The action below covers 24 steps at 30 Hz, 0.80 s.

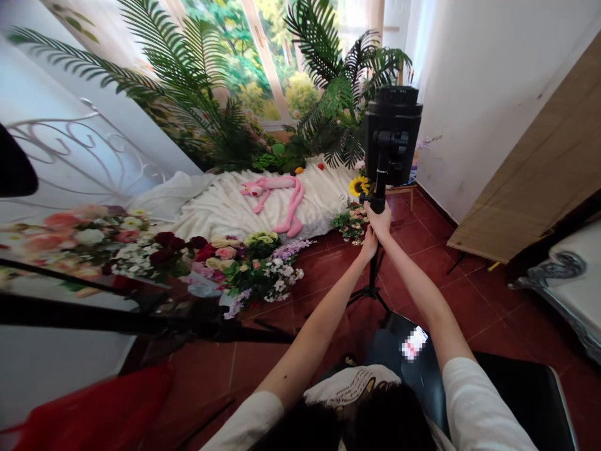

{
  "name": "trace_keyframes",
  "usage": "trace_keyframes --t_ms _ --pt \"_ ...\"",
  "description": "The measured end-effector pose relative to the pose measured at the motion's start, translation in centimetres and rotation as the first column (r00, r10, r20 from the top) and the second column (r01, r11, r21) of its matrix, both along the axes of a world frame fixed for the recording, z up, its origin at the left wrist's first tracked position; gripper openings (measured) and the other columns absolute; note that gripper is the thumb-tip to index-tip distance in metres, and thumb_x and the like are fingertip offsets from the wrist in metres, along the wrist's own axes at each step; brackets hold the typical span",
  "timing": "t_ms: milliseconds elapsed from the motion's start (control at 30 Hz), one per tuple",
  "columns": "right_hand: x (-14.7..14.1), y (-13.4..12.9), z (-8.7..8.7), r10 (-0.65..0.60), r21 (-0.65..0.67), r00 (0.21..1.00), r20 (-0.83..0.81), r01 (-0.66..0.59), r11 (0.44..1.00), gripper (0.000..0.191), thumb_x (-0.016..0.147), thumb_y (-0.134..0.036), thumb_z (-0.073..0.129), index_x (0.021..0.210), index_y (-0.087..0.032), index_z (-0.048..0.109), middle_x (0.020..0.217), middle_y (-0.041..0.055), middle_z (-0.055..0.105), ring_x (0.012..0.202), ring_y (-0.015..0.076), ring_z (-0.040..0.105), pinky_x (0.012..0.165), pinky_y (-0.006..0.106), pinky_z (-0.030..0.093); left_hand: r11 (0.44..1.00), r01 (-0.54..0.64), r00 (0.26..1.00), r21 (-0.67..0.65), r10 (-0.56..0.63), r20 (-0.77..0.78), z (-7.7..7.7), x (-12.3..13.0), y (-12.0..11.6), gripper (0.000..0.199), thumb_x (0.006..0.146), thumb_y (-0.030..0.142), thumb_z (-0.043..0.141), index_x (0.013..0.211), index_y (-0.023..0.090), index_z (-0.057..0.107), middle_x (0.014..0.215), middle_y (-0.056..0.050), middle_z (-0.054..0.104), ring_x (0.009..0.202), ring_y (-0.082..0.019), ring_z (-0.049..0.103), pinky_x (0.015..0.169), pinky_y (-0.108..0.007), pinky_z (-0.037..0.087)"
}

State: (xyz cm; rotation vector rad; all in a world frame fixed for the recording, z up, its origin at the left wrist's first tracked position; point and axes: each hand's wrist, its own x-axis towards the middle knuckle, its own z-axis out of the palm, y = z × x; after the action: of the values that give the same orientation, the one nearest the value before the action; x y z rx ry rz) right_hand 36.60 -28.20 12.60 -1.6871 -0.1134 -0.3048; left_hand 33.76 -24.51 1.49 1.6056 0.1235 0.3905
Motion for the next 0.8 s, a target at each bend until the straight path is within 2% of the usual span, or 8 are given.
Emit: trace_keyframes --t_ms 100,267,400,500,567,667,733,800 --pt "0.4 -0.1 1.3 0.038 -0.007 0.999 -0.010 -0.038 0.999 0.042 0.069 -0.052 0.070 0.091 -0.017 0.060 0.078 0.0047 0.067 0.072 0.0195 0.064 0.065 0.031 0.053 0.999 0.000 1.000 0.054 -0.001 0.029 0.1 -0.1 0.0 0.052 0.096 0.055 0.040 0.130 0.017 0.052 0.128 -0.011 0.062 0.124 -0.021 0.057 0.111 -0.036 0.039" --pt "1.8 -1.2 2.9 0.240 -0.013 0.968 0.067 -0.240 0.971 0.037 0.071 -0.050 0.072 0.085 -0.019 0.057 0.063 0.0001 0.059 0.062 0.0178 0.058 0.061 0.032 0.052 0.999 -0.021 0.999 0.049 0.022 -0.032 0.2 -0.6 0.0 0.053 0.094 0.057 0.044 0.127 0.017 0.054 0.110 -0.009 0.067 0.109 -0.021 0.063 0.106 -0.038 0.044" --pt "2.6 -1.9 2.9 0.364 -0.029 0.929 0.067 -0.363 0.931 0.037 0.074 -0.052 0.071 0.083 -0.021 0.053 0.054 -0.0045 0.053 0.051 0.0143 0.051 0.056 0.032 0.050 0.995 -0.018 1.000 0.094 0.016 0.019 0.0 -0.7 -0.1 0.051 0.095 0.056 0.041 0.125 0.017 0.055 0.109 -0.009 0.068 0.110 -0.021 0.062 0.105 -0.037 0.044" --pt "2.9 -2.1 2.7 0.401 -0.025 0.913 0.069 -0.400 0.916 0.040 0.075 -0.057 0.069 0.088 -0.022 0.052 0.055 -0.0058 0.053 0.049 0.0136 0.051 0.056 0.032 0.051 0.992 -0.034 0.998 0.123 0.027 0.060 -0.1 -0.7 -0.2 0.052 0.096 0.056 0.038 0.125 0.017 0.055 0.111 -0.010 0.067 0.111 -0.021 0.061 0.106 -0.037 0.043" --pt "2.9 -2.2 2.6 0.389 -0.040 0.917 0.091 -0.387 0.921 0.045 0.076 -0.060 0.068 0.094 -0.022 0.053 0.060 -0.0039 0.056 0.055 0.0159 0.056 0.060 0.034 0.054 0.992 -0.043 0.997 0.121 0.035 0.069 -0.1 -0.7 -0.3 0.053 0.096 0.057 0.036 0.125 0.016 0.055 0.110 -0.011 0.067 0.108 -0.021 0.062 0.103 -0.037 0.045" --pt "2.2 -2.3 2.6 0.333 -0.091 0.928 0.169 -0.322 0.942 0.056 0.077 -0.064 0.066 0.110 -0.021 0.051 0.083 0.0040 0.065 0.080 0.0219 0.066 0.076 0.039 0.057 0.995 -0.034 0.997 0.098 0.027 0.078 0.0 -0.9 -0.4 0.056 0.095 0.060 0.036 0.125 0.017 0.055 0.107 -0.010 0.068 0.104 -0.021 0.064 0.099 -0.037 0.047" --pt "0.9 -2.8 2.2 0.278 -0.103 0.936 0.219 -0.261 0.960 0.063 0.079 -0.064 0.064 0.122 -0.022 0.045 0.100 0.0082 0.065 0.096 0.0237 0.066 0.086 0.040 0.056 0.997 -0.025 0.996 0.075 0.018 0.088 0.0 -0.9 -0.4 0.057 0.095 0.061 0.037 0.125 0.017 0.055 0.109 -0.011 0.068 0.105 -0.022 0.064 0.099 -0.036 0.048" --pt "-1.1 -3.6 1.0 0.222 -0.095 0.943 0.250 -0.204 0.974 0.064 0.083 -0.061 0.062 0.128 -0.023 0.037 0.110 0.0102 0.063 0.104 0.0231 0.066 0.090 0.039 0.054 0.998 -0.024 0.995 0.057 0.019 0.095 0.0 -1.0 -0.4 0.057 0.094 0.061 0.038 0.124 0.017 0.056 0.113 -0.012 0.068 0.111 -0.022 0.063 0.102 -0.036 0.046"
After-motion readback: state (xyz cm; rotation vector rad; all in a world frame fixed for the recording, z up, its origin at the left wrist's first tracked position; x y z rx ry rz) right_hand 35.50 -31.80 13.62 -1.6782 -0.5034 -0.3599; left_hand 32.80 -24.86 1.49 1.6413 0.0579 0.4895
